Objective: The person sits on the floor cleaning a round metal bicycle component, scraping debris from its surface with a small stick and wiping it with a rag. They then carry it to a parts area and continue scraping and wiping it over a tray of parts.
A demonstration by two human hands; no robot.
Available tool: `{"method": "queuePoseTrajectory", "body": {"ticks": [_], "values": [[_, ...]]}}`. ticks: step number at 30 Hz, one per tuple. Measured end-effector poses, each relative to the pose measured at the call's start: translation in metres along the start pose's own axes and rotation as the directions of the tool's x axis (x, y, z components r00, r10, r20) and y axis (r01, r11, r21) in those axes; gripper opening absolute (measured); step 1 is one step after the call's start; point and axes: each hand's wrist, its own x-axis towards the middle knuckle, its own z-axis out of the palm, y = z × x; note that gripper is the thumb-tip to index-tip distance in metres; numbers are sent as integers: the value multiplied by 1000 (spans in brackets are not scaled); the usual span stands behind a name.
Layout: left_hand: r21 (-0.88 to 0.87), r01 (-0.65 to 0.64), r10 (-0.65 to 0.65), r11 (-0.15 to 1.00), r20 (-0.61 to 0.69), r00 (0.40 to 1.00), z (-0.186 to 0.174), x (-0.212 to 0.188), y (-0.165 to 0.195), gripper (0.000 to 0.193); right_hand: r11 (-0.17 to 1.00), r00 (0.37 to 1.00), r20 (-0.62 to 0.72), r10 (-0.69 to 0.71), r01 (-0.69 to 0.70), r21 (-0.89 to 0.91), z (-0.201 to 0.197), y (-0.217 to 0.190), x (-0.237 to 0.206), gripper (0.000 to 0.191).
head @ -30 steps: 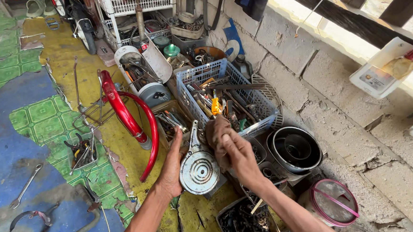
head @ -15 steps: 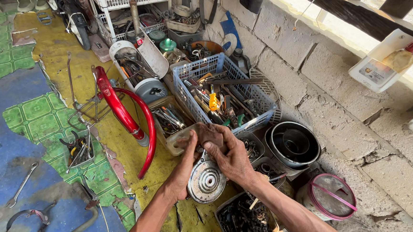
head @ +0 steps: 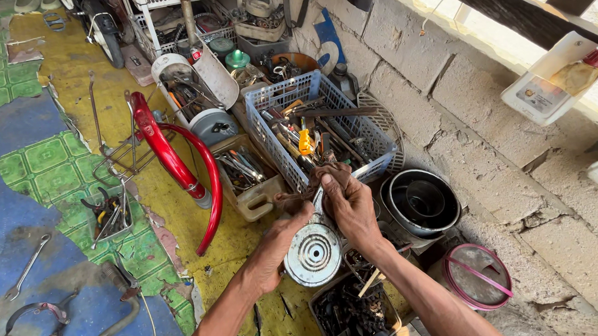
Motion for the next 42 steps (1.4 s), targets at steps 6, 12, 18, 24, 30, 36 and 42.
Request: {"method": "queuePoseTrajectory", "body": {"ticks": [6,12,18,24,30,36,42], "values": [[42,-101,102,994,-27,994,-13,-1,15,26,753,930,227,289,-367,546,-11,11,6,32],[-127,-105,98,986,-60,993,-33,1,25,19,996,940,338,33,-57,62,1,-12,-4,24],[-26,-187,189,982,78,979,-29,8,5,23,980,978,172,-120,145,-137,13,-15,-5,21],[12,-265,264,964,49,963,-18,12,-12,25,974,999,38,-11,19,-226,7,-1,1,17],[-10,-304,304,952,-15,952,-30,8,12,24,800,904,405,137,-342,493,0,6,1,8],[52,-256,251,965,74,965,-25,1,14,26,734,923,227,311,-385,560,16,-5,2,15],[132,-283,274,950,84,958,-25,9,0,27,988,985,120,127,-136,71,17,-12,-3,30]]}}
